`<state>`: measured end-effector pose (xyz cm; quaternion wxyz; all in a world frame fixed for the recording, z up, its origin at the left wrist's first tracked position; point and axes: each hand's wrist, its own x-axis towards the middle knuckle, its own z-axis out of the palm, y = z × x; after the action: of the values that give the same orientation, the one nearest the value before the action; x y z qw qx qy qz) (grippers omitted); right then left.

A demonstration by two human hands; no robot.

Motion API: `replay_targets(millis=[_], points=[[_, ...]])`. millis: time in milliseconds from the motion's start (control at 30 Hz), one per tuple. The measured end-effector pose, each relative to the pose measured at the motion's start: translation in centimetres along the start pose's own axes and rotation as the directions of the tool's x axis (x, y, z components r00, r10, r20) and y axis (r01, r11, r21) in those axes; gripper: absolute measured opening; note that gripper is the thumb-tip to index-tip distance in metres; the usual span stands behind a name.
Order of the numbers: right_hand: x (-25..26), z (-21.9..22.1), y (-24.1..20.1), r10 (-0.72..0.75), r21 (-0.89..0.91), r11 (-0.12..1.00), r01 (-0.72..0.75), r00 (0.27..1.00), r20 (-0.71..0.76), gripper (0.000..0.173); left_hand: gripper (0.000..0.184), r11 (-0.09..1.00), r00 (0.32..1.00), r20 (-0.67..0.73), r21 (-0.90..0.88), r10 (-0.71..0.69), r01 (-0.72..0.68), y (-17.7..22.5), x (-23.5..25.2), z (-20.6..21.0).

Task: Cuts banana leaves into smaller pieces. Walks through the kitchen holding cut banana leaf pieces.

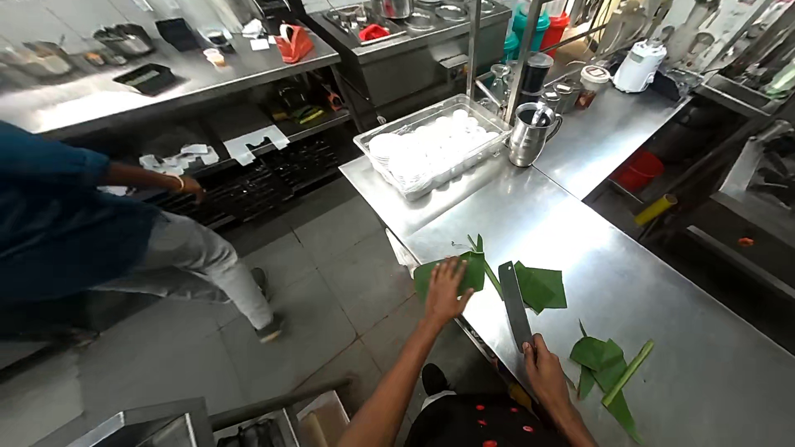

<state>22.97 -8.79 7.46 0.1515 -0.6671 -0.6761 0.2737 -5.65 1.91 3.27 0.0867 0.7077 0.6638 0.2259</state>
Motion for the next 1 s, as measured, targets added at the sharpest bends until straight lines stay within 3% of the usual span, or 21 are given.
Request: replay_targets(millis=[200, 500, 700, 900, 1000], points=[[2.1, 1.9, -3.5, 0.025, -0.119, 0.993, -0.027, 1.000, -0.017, 0.032, 0.067, 0.990, 0.991, 0.091, 0.115, -0.098, 0.087, 2.3, -0.5, 4.9], [5.2, 4.8, -6.4, 0.003, -0.221, 0.975, 0.000, 1.000, 0.013, 0.030, 0.052, 0.987, 0.987, 0.100, 0.105, -0.129, 0.119, 3.0, -1.0, 3.5], [6.9, 5.2, -8.2, 0.037, -0.254, 0.967, -0.023, 0.998, 0.052, 0.031, 0.052, 0.989, 0.985, 0.093, 0.039, -0.146, 0.143, 2.1, 0.0, 3.2], [8.0, 5.6, -9.5, 0.077, -0.310, 0.949, -0.047, 0.993, 0.085, 0.032, 0.053, 0.980, 0.980, -0.039, -0.049, -0.195, 0.193, 2.5, -0.1, 4.2], [8.8, 5.7, -10.1, 0.104, -0.335, 0.940, -0.064, 0.990, 0.100, 0.033, 0.055, 0.978, 0.978, -0.017, -0.024, -0.210, 0.209, 2.6, 0.2, 4.4]])
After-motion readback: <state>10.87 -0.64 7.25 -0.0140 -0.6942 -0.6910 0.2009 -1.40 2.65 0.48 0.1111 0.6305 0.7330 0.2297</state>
